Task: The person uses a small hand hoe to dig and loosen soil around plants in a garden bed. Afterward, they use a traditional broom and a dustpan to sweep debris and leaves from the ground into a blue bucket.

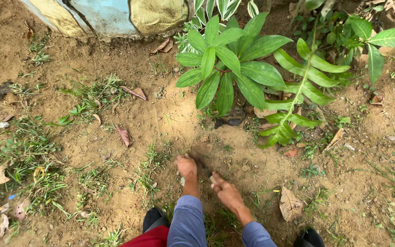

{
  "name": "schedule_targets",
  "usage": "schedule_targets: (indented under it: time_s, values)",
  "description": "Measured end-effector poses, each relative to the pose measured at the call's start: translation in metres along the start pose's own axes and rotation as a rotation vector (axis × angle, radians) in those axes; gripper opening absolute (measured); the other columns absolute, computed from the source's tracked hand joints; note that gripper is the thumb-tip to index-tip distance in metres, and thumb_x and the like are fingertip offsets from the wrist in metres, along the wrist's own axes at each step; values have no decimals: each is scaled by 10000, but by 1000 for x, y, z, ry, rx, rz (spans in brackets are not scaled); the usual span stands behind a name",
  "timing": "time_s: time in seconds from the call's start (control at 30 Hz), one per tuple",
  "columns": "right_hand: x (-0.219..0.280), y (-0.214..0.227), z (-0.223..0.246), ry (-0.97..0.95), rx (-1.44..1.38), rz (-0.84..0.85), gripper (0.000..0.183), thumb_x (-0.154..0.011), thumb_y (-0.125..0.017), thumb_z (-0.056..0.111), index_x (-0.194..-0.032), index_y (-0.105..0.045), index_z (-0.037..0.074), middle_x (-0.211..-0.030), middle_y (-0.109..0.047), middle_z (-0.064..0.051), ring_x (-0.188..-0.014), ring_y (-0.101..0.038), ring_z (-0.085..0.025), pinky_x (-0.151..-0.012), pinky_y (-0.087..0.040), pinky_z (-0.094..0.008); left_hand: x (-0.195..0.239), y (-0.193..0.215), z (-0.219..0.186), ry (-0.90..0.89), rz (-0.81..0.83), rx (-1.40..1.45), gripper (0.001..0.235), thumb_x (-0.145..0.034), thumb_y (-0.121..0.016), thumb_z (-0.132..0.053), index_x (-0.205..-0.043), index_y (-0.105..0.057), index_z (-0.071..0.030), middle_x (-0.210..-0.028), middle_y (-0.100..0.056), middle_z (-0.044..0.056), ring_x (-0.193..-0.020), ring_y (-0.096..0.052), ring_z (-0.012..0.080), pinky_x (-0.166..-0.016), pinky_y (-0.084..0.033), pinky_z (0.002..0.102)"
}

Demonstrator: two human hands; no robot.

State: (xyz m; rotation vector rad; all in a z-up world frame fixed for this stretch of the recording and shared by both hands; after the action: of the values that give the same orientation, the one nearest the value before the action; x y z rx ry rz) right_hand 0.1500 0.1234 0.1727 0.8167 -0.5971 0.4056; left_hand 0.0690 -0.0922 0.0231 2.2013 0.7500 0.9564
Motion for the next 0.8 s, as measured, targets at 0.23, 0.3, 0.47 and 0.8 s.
schedule_targets:
  time_s: [0.23, 0.3, 0.47, 0.8]
  values:
    - [21, 7, -33, -107, 264, -46, 610, -1090, -430, 441, -1655, -205, 393, -1169, -756, -157, -1080, -727, -326, -984, -552, -456, 22, 57, 31, 221, -62, 225, 889, -874, -724, -117, -1576, -180, -133, -1542, -236, 236, -1147, -596, 463, -950, -567, 523]
    - [23, -21, -49, -9, 307, 7, 584, -1078, -437, 451, -1619, -217, 418, -1177, -742, -111, -1085, -712, -306, -1000, -527, -473, 31, 63, 41, 248, -70, 267, 911, -859, -739, -101, -1570, -170, -119, -1543, -221, 237, -1149, -591, 459, -950, -567, 514]
    - [19, -41, -65, 389, -89, -231, 583, -1051, -670, 349, -1572, -408, 351, -1139, -724, -133, -987, -682, -314, -829, -549, -554, 51, 82, 32, -61, -247, 191, 785, -747, -820, -84, -1417, -415, -25, -1402, -362, 295, -1123, -559, 463, -937, -512, 522]
    - [36, -44, -77, -457, -1176, 232, 492, -1038, -564, 323, -1521, -478, 275, -684, -517, -3, -413, -360, -66, -314, -271, -237, 78, 55, 17, -264, 17, -114, 175, -902, -704, -276, -1047, -755, -194, -1126, -721, 90, -1131, -595, 339, -955, -501, 515]
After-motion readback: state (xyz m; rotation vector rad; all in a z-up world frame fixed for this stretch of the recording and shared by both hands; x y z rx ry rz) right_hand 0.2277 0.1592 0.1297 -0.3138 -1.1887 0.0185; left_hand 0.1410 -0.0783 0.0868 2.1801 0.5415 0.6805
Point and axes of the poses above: each hand's wrist, its own x-axis away from the middle knuckle, its own y-axis out of the back of the hand, z = x × y, the point moved 7 cm from there along -x, towards the middle knuckle
